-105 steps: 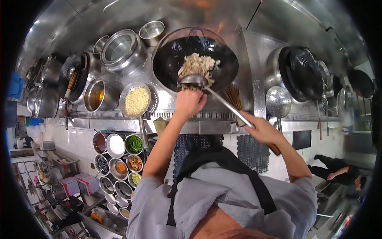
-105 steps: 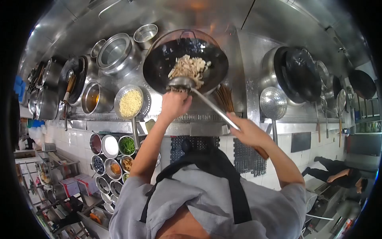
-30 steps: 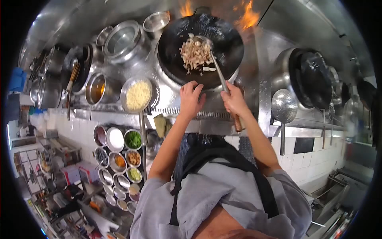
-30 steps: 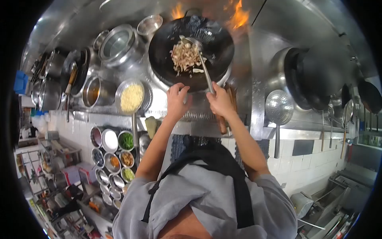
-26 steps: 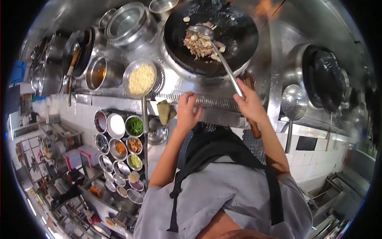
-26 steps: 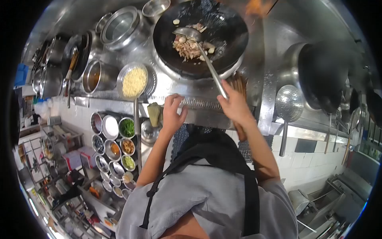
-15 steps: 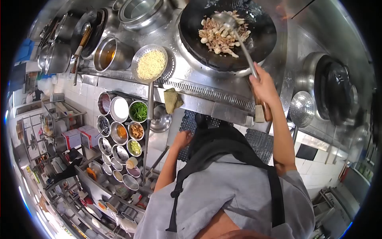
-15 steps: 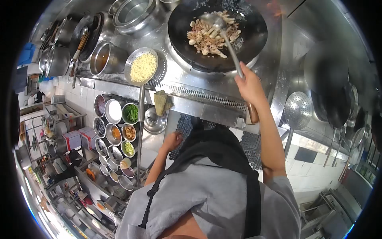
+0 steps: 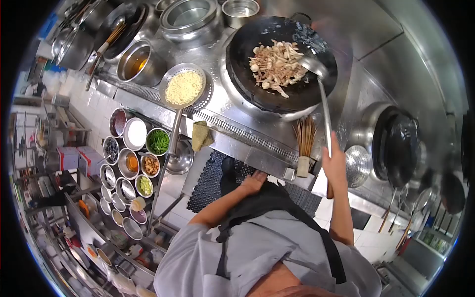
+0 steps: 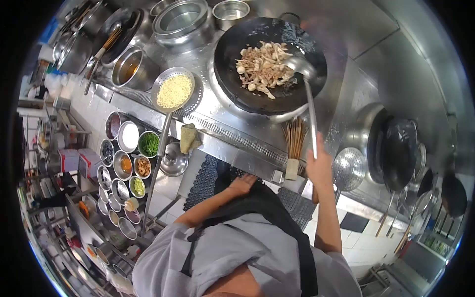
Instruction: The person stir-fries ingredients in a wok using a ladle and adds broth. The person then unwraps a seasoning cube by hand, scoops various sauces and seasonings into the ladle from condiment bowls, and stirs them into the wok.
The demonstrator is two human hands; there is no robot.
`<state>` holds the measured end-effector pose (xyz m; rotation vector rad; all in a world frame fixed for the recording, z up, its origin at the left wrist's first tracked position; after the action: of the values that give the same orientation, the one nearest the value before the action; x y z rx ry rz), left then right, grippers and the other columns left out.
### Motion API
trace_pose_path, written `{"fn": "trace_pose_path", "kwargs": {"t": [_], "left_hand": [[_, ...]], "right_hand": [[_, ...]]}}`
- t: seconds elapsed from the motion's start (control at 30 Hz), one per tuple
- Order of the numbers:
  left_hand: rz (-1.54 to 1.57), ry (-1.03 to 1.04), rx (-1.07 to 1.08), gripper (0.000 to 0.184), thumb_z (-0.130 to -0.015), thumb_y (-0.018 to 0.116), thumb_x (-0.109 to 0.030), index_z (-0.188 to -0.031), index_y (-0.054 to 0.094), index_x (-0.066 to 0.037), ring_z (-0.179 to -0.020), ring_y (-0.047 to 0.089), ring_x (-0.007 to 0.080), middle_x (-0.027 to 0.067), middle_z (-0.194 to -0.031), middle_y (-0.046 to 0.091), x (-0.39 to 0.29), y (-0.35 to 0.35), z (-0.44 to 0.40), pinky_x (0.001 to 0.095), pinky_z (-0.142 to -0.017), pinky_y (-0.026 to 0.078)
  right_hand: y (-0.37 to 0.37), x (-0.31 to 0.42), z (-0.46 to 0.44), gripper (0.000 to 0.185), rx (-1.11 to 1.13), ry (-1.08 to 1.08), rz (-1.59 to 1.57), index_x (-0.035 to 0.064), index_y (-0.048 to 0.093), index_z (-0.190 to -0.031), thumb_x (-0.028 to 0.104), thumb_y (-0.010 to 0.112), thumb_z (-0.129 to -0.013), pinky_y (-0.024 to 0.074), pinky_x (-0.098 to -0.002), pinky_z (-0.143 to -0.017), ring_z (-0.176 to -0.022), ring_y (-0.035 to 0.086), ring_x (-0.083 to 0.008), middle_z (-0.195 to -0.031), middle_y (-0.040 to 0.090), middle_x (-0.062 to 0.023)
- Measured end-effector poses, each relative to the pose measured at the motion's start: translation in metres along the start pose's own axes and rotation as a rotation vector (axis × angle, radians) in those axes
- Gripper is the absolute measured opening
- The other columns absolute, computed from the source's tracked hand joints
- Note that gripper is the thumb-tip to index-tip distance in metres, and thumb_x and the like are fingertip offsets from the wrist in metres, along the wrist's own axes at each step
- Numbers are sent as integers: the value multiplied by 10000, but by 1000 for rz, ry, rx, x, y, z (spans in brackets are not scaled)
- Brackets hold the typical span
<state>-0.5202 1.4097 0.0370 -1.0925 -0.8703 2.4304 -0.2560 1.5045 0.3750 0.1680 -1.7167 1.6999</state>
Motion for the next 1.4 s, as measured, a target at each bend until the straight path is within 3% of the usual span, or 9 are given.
{"fn": "trace_pose_path", "kwargs": {"t": [0.1,0.27,0.53,0.7,0.77,0.9,1.07,1.17,1.4], "left_hand": [[-142,118,-30,566,-1032,358,-255,-1563,357,-60,-1522,287,350,111,-1648,321,-25,41,-32,693,-1095,360],[-111,24,-69,560,-1026,368,-268,-1552,385,-75,-1536,266,292,94,-1639,342,-25,73,-59,655,-1149,289],[-70,39,-26,746,-852,702,-234,-1532,408,-147,-1538,259,305,132,-1653,293,-19,64,-63,601,-1156,325],[263,-141,100,534,-893,599,-207,-1418,528,-140,-1361,520,385,192,-1463,541,13,30,-7,563,-1040,473],[468,-238,-119,388,-861,611,-168,-1238,650,-90,-1111,683,390,213,-1143,716,56,41,29,513,-873,571],[587,-617,-283,380,-851,573,-188,-1195,670,-58,-1130,668,398,231,-1196,693,131,73,182,530,-934,546],[741,-1038,-460,327,-870,572,-184,-1141,665,-28,-1035,687,441,273,-1066,713,164,195,353,518,-920,548],[823,-1154,-397,358,-820,649,-189,-1130,668,-10,-1032,688,442,274,-1053,715,162,280,402,494,-925,553],[952,-1076,-461,347,-807,660,-259,-1040,692,-3,-1027,678,433,249,-1039,711,147,320,411,499,-892,547]], "right_hand": [[-21,-17,-1,634,-96,-237,53,54,385,-1557,127,600,-965,511,-424,-661,-696,663,-378,-903,697,-239],[-8,-6,23,559,309,321,-1094,59,372,-1542,134,555,-1019,336,-251,-340,-380,443,-90,-700,511,-39],[50,65,70,607,1010,352,-1724,80,222,-1580,97,522,-1052,334,-265,-286,-366,385,-94,-683,413,-32],[111,156,94,591,1115,314,-1085,57,372,-1507,175,637,-992,276,-217,-329,-382,360,-51,-616,397,4],[140,205,105,563,1236,252,-933,40,383,-1497,144,612,-994,283,-217,-340,-387,356,-43,-621,399,15],[225,296,137,572,1410,-94,-700,18,388,-1506,147,604,-992,285,-220,-351,-391,358,-31,-656,458,26],[325,362,158,558,1025,-816,-336,-36,451,-1449,124,628,-945,568,-414,-735,-750,712,-298,-914,719,-177],[336,383,170,549,1052,-684,-129,-46,482,-1417,114,637,-915,507,-444,-956,-1062,689,-414,-1119,707,-269],[353,386,181,539,1068,-645,-158,-32,491,-1407,122,645,-914,529,-430,-855,-926,695,-368,-1016,700,-238]]}}
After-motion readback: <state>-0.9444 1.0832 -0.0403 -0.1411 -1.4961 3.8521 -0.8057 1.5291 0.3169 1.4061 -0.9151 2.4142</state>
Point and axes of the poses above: each hand's wrist, its own z-axis away from the middle knuckle, its own y-axis out of the palm, x = y × z, the point moved 7 cm from there along -z, towards the middle knuckle
